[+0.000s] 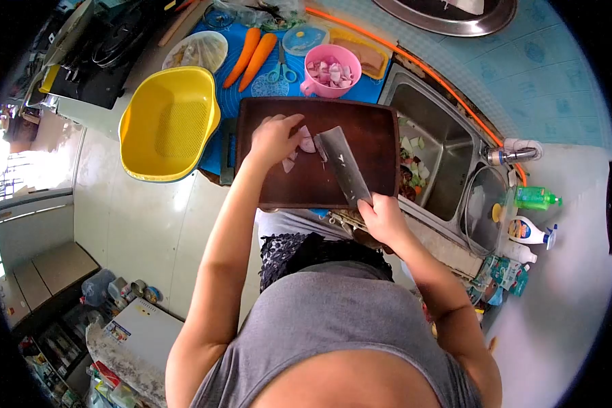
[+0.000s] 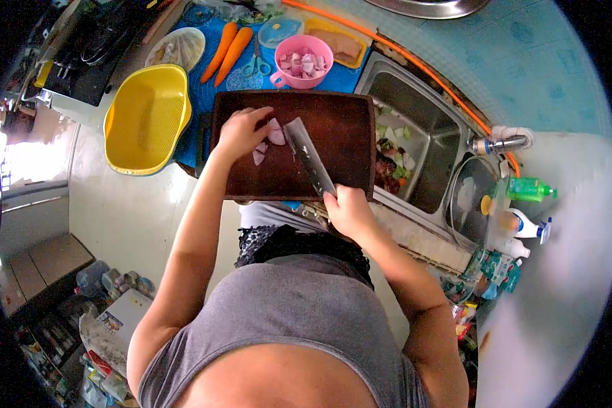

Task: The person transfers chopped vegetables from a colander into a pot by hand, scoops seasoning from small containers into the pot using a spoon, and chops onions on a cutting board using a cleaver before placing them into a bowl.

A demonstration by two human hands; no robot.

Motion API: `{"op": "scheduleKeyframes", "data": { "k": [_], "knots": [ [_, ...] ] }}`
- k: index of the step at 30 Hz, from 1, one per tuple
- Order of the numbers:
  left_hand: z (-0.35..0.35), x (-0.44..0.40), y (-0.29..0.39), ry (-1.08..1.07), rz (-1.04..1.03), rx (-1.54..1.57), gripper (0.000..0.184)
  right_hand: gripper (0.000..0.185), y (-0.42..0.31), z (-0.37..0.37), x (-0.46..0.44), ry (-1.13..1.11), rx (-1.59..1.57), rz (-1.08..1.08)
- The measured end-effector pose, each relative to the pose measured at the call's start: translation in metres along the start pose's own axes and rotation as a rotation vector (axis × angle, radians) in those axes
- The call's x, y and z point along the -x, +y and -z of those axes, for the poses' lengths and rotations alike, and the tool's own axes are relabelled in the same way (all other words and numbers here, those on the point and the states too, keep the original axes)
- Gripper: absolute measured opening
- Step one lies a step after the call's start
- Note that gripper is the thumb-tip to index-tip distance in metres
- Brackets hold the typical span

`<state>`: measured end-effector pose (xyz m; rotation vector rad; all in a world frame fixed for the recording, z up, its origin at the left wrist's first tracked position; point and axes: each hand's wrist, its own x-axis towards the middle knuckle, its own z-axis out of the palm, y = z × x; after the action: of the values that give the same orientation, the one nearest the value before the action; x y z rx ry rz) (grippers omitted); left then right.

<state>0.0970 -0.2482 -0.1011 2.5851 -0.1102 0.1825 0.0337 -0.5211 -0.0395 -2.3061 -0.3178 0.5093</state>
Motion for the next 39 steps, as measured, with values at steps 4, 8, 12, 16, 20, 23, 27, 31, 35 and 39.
{"op": "scheduleKeyframes", "data": {
  "k": [4,8,12,16,20,23,27,31,35,39],
  "knots": [
    [0.005,-0.018,0.005,-0.325,0.171,0.077,0.031,0.030,-0.007,0.000,0.000,-0.040,0.014,-0.086],
    [0.008,0.006,0.016,-0.324,0.352,-0.033,0.029,0.030,-0.019,-0.005,-0.009,-0.108,-0.041,-0.111],
    [0.000,0.024,0.029,-0.207,0.476,-0.004,0.029,0.030,-0.029,-0.006,-0.017,-0.142,0.027,-0.070],
    [-0.009,0.039,0.027,-0.117,0.479,0.087,0.031,0.031,-0.032,-0.005,-0.026,-0.234,0.038,-0.129],
    [-0.012,0.048,0.028,-0.055,0.532,0.203,0.029,0.030,-0.055,0.003,-0.040,-0.385,0.076,-0.274],
    [-0.002,0.051,0.038,-0.036,0.590,0.215,0.026,0.029,-0.052,-0.021,-0.060,-0.391,0.210,-0.194],
    [0.002,0.060,0.034,0.001,0.609,0.390,0.023,0.031,-0.034,-0.042,-0.065,-0.107,0.114,-0.041],
    [-0.009,0.062,0.032,0.053,0.593,0.388,0.020,0.032,-0.028,-0.018,-0.041,-0.093,0.110,0.025],
    [-0.019,0.059,0.040,0.069,0.619,0.319,0.020,0.029,-0.034,-0.007,-0.017,-0.176,0.136,-0.023],
    [-0.020,0.058,0.042,0.077,0.637,0.298,0.020,0.025,-0.034,-0.013,-0.018,-0.217,0.203,-0.039]
  ]
}}
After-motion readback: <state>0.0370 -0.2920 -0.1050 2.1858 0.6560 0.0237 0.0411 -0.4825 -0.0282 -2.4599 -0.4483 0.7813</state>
